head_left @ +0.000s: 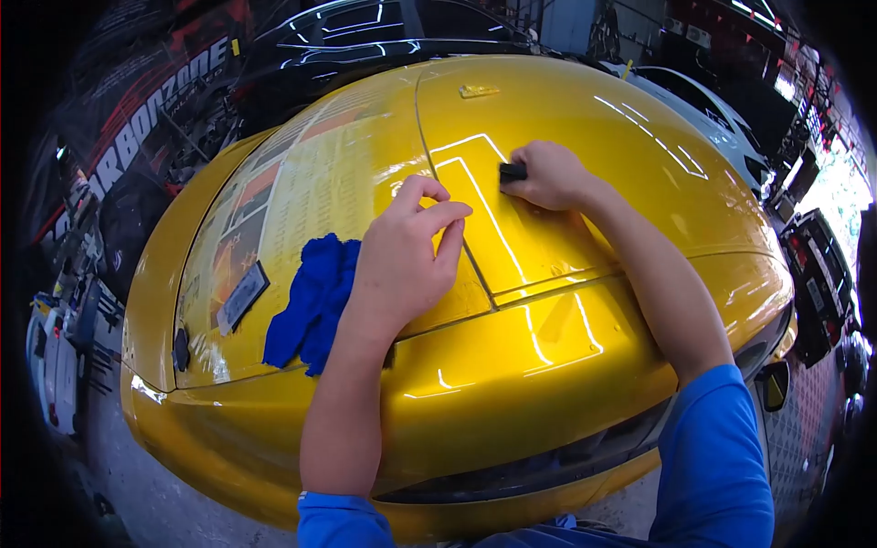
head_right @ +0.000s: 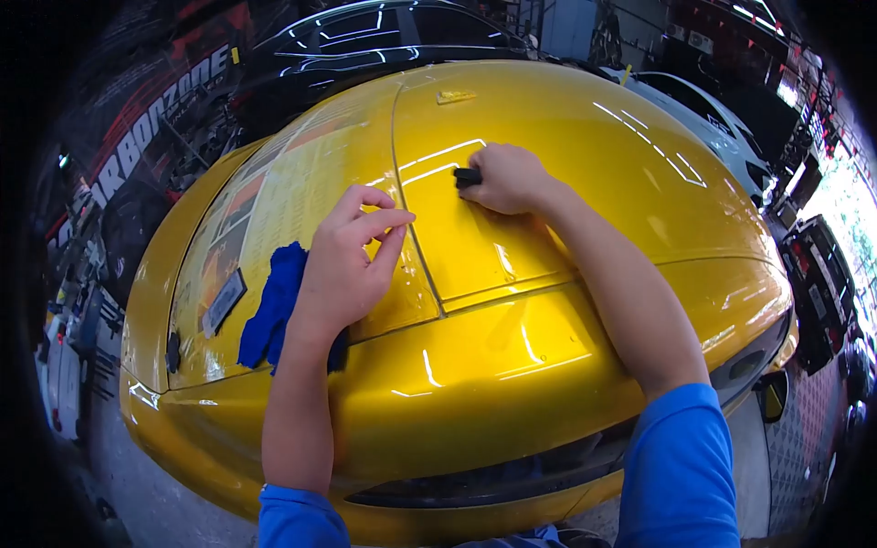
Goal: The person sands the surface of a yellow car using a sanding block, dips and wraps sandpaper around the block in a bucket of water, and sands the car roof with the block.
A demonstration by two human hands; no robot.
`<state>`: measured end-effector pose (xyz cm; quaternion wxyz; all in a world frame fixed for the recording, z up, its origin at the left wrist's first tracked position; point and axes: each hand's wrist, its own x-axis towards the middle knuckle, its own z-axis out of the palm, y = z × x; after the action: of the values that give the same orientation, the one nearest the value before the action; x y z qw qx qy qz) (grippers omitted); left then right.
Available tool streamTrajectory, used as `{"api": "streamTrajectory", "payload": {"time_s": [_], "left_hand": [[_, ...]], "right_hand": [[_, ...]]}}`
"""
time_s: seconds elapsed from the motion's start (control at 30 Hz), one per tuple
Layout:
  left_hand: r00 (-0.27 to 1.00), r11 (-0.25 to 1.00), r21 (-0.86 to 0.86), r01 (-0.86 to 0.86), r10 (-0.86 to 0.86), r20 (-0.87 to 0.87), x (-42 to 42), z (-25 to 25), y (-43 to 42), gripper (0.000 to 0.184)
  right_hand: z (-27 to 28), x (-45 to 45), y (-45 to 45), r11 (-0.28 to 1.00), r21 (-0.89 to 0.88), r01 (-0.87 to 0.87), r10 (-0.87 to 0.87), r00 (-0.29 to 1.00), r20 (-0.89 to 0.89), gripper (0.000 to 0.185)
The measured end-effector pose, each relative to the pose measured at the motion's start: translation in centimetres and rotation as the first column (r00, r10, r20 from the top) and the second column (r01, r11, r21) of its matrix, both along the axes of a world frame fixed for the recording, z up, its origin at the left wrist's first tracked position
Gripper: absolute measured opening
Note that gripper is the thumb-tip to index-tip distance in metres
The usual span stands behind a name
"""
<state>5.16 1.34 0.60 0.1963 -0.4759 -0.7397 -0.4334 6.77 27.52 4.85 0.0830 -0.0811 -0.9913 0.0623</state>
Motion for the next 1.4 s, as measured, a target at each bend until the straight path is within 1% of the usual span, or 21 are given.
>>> {"api": "streamTrajectory", "payload": {"time_s": [0.07, 0.1, 0.2, 0.3, 0.4, 0.43, 0.5, 0.53, 0.63, 0.7, 0.77, 0.87, 0.97, 1.07, 1.1, 1.2, 1.3, 1.4], "left_hand": [[1.0, 1.0, 0.002, -0.022, 0.022, -0.008, 0.0, 0.3, -0.2, 0.013], [0.999, 0.999, 0.008, -0.034, 0.034, -0.004, 0.1, 0.3, -0.2, 0.013], [0.999, 1.0, 0.004, -0.029, 0.029, -0.036, -0.1, -0.2, -0.1, 0.013], [0.999, 0.999, -0.001, -0.044, 0.044, -0.019, 0.0, 0.0, -0.3, 0.012], [0.999, 0.998, 0.046, -0.036, 0.038, -0.036, -0.3, -0.4, -0.3, 0.012], [0.998, 0.998, 0.045, -0.038, 0.04, -0.039, -0.3, -0.6, -0.2, 0.012], [0.997, 0.998, 0.042, -0.047, 0.049, -0.059, -0.6, -0.5, -0.5, 0.012], [0.996, 0.996, 0.066, -0.053, 0.057, -0.062, -0.7, -0.4, -0.7, 0.013], [0.994, 0.986, 0.143, -0.091, 0.1, -0.053, -1.0, -0.2, -0.9, 0.013], [0.995, 0.982, 0.172, -0.076, 0.085, -0.045, -0.7, -0.4, -0.3, 0.013], [0.995, 0.988, 0.138, -0.069, 0.077, -0.056, -0.4, -0.5, -0.2, 0.014], [0.994, 0.99, 0.112, -0.085, 0.092, -0.059, -0.5, -0.4, -0.4, 0.015], [0.994, 0.989, 0.119, -0.086, 0.093, -0.059, -0.5, -0.6, -0.3, 0.015], [0.994, 0.992, 0.113, -0.059, 0.069, -0.084, -0.1, -0.8, 0.0, 0.014], [0.993, 0.992, 0.108, -0.057, 0.068, -0.094, -0.2, -0.8, 0.0, 0.014], [0.994, 0.994, 0.084, -0.076, 0.082, -0.069, -0.3, -0.5, -0.2, 0.014], [0.997, 0.994, 0.105, -0.034, 0.042, -0.071, 0.0, -0.7, 0.1, 0.014], [0.998, 0.997, 0.068, -0.024, 0.028, -0.056, 0.2, -0.6, 0.1, 0.013]], "right_hand": [[0.0, 0.9, 0.8, 1.0, 0.013, -0.016, 0.016, 0.999, 0.028, 0.032], [-0.3, 0.8, 1.0, 0.999, -0.024, -0.031, 0.031, 0.999, -0.013, 0.03], [-0.6, -0.1, 1.4, 0.997, -0.071, 0.009, -0.012, 0.999, -0.047, 0.031], [-0.3, 1.0, 1.3, 1.0, -0.003, -0.02, 0.02, 1.0, -0.012, 0.032], [-0.7, 0.1, 1.8, 0.996, -0.089, 0.021, -0.024, 0.999, -0.035, 0.032], [-1.0, -0.8, 1.9, 1.0, 0.012, -0.01, 0.011, 0.991, -0.137, 0.032], [-0.8, -0.6, 2.1, 0.999, -0.048, 0.016, -0.02, 0.997, -0.077, 0.032], [-0.7, -0.6, 1.8, 0.997, -0.079, 0.026, -0.03, 0.998, -0.049, 0.033], [-0.3, -0.5, 1.6, 0.999, -0.051, -0.017, 0.014, 0.998, -0.054, 0.034], [-1.1, -2.1, 2.2, 0.999, -0.025, 0.034, -0.037, 0.994, -0.103, 0.033], [-1.5, -2.6, 2.4, 0.998, -0.001, 0.06, -0.06, 0.985, -0.161, 0.033], [0.0, -0.4, 0.8, 0.993, -0.113, 0.041, -0.042, 0.999, -0.007, 0.034], [-0.9, -1.8, 1.9, 0.996, -0.083, 0.018, -0.025, 0.996, -0.087, 0.034], [-1.6, -3.0, 2.2, 0.996, -0.009, 0.088, -0.088, 0.985, -0.148, 0.034], [-1.4, -2.4, 2.0, 0.997, -0.041, 0.059, -0.064, 0.99, -0.127, 0.035], [-0.6, -1.8, 1.7, 0.998, -0.035, 0.06, -0.062, 0.997, -0.055, 0.035], [-1.5, -3.7, 2.4, 0.996, -0.003, 0.09, -0.089, 0.986, -0.141, 0.035], [-1.5, -2.6, 2.8, 0.995, -0.082, 0.057, -0.064, 0.994, -0.084, 0.035]]}}
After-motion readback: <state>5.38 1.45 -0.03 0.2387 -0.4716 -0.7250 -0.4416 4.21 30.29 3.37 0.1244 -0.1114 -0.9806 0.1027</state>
